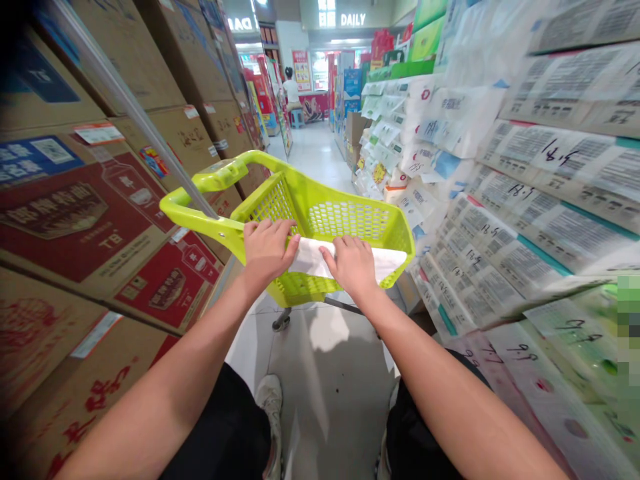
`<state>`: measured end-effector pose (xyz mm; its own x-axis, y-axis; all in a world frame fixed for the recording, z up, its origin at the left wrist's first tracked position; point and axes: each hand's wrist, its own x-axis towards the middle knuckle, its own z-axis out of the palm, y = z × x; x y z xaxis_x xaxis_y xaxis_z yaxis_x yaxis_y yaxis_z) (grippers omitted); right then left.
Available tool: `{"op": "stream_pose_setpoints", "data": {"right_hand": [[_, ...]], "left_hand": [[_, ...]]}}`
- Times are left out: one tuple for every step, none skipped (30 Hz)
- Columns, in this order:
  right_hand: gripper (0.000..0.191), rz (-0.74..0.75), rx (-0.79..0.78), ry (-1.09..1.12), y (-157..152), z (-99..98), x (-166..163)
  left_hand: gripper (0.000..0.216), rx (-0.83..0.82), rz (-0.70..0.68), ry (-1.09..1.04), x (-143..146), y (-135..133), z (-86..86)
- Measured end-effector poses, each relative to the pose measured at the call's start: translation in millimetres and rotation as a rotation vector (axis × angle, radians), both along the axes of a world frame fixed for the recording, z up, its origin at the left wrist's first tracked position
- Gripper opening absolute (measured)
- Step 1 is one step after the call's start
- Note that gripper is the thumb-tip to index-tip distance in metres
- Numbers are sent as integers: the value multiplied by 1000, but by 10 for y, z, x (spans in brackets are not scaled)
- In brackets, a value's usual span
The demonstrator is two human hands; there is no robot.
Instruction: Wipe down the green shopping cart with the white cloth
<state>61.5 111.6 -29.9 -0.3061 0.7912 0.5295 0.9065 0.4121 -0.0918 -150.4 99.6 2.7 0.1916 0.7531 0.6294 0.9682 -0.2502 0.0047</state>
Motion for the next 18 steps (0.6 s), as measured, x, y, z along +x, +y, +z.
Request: {"op": "stream_pose_setpoints", "data": {"right_hand": [[56, 7, 21, 12, 32, 15, -61], [59, 19, 43, 21, 62, 32, -117], [61, 32, 62, 27, 89, 50, -164], [63, 42, 73, 29, 111, 65, -202], [65, 43, 68, 27, 128, 78, -229], [67, 34, 47, 21, 137, 88, -244], [68, 16, 12, 12, 141, 94, -247], [69, -6, -29, -1, 141, 96, -237], [69, -31, -66, -17, 137, 96, -215], [69, -54, -95, -35, 131, 93, -179], [69, -78, -113, -54, 126, 87, -132], [67, -101, -122, -73, 120, 80, -74], [66, -125, -126, -91, 115, 71, -8], [65, -148, -130, -108, 110, 59, 64], [64, -166, -133, -123, 104, 46, 138], [63, -177, -134, -134, 96, 31, 209], [62, -178, -132, -141, 87, 15, 273], [62, -171, -126, -146, 76, 0, 327]], "left_hand": [[47, 0, -17, 6, 20, -16, -4], [49, -1, -33, 13, 34, -31, -9], [51, -1, -45, 24, 41, -43, -14], [53, -1, -54, 37, 41, -52, -19], [54, -1, -60, 52, 35, -56, -23], [54, -1, -62, 67, 23, -57, -26], [55, -1, -62, 82, 8, -53, -27], [55, -4, -58, 97, -10, -45, -25], [54, -8, -53, 110, -30, -33, -21], [54, -12, -46, 120, -49, -18, -15], [52, -16, -37, 124, -68, -1, -7], [50, -17, -27, 122, -85, 19, 1], [47, -18, -17, 116, -100, 39, 8], [45, -18, -10, 106, -112, 60, 13], [43, -19, -6, 95, -120, 81, 15], [42, -22, -6, 85, -123, 101, 13], [42, -24, -10, 74, -121, 120, 7], [42, -24, -13, 60, -113, 136, -1]]}}
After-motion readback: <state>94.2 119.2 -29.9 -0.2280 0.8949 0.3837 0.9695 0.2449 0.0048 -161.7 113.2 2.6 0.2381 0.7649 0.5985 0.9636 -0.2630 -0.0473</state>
